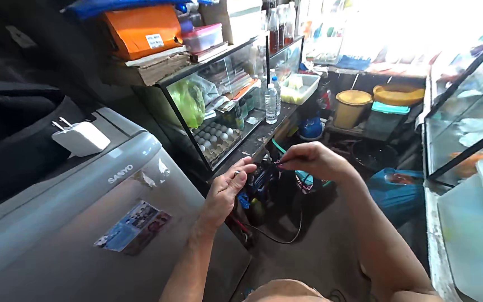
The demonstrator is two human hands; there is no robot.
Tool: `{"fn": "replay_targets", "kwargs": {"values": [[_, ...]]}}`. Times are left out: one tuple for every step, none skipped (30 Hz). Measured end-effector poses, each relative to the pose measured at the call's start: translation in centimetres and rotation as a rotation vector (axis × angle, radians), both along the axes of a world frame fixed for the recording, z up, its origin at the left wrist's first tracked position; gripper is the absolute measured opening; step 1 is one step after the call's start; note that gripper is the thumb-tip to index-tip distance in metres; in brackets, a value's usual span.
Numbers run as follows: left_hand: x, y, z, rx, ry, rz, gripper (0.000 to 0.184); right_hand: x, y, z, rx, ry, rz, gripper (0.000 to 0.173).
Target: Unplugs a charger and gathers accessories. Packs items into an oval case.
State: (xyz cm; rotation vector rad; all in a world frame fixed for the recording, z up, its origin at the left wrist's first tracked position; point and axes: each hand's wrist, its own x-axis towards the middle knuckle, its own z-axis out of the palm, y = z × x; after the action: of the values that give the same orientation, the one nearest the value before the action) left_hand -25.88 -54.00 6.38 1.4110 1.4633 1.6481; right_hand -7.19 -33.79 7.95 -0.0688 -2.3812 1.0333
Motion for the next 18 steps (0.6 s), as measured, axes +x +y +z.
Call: {"fn": "replay_targets", "kwargs": {"values": [[0.1,0.4,0.1,-0.005,-0.029,-0.042,0.037,-0.7,-0.7,0.1,0.017,-0.004,0.037,0.007],[0.3,0.9,0.2,-0.026,-0.076,-0.081,0.038,-1.4,-1.3,0.3,0.034,0.0,0.069,0.006],[0.6,1.2,0.2,-0.065,-0.124,-0.111,0.038,-2.0,-1.7,0.6,0.05,0.006,0.091,0.006],[0.9,1.4,0.3,-0.111,-0.169,-0.145,0.038,-2.5,-2.1,0.8,0.064,0.011,0.103,0.007],[1.1,1.6,0.3,-0.15,-0.205,-0.189,0.037,-2.9,-2.3,1.0,0.077,0.006,0.103,0.007],[1.2,1.6,0.1,-0.182,-0.228,-0.238,0.037,-3.3,-2.5,1.1,0.085,-0.005,0.098,0.007],[1.3,1.7,-0.1,-0.202,-0.244,-0.283,0.037,-3.5,-2.7,1.2,0.083,-0.024,0.091,0.008],[1.3,1.8,-0.3,-0.212,-0.266,-0.312,0.036,-3.7,-2.8,1.3,0.069,-0.05,0.089,0.009],[1.3,1.7,-0.2,-0.216,-0.297,-0.323,0.036,-3.7,-2.8,1.3,0.047,-0.071,0.093,0.01],[1.2,1.6,0.0,-0.214,-0.339,-0.32,0.035,-3.6,-2.5,1.2,0.021,-0.082,0.104,0.011],[1.1,1.4,0.2,-0.206,-0.392,-0.311,0.034,-3.4,-2.0,0.9,-0.015,-0.088,0.124,0.011],[0.8,1.2,0.4,-0.186,-0.44,-0.298,0.034,-3.0,-1.3,0.3,-0.068,-0.09,0.147,0.01],[0.5,0.9,0.6,-0.158,-0.473,-0.275,0.034,-2.5,-0.4,-0.5,-0.124,-0.085,0.152,0.009],[0.0,0.5,0.6,-0.126,-0.491,-0.244,0.034,-1.8,0.4,-1.5,-0.183,-0.084,0.126,0.01],[-0.6,0.0,0.6,-0.095,-0.498,-0.206,0.034,-0.9,1.2,-2.6,-0.269,-0.093,0.086,0.011],[-1.2,-0.5,0.5,-0.076,-0.498,-0.164,0.035,0.1,2.0,-3.7,-0.366,-0.096,0.05,0.012],[-1.8,-1.0,0.3,-0.076,-0.498,-0.125,0.037,1.1,2.8,-4.8,-0.455,-0.084,0.029,0.012],[-2.2,-1.4,0.0,-0.094,-0.493,-0.092,0.038,1.9,3.5,-5.7,-0.534,-0.054,0.02,0.013]]}}
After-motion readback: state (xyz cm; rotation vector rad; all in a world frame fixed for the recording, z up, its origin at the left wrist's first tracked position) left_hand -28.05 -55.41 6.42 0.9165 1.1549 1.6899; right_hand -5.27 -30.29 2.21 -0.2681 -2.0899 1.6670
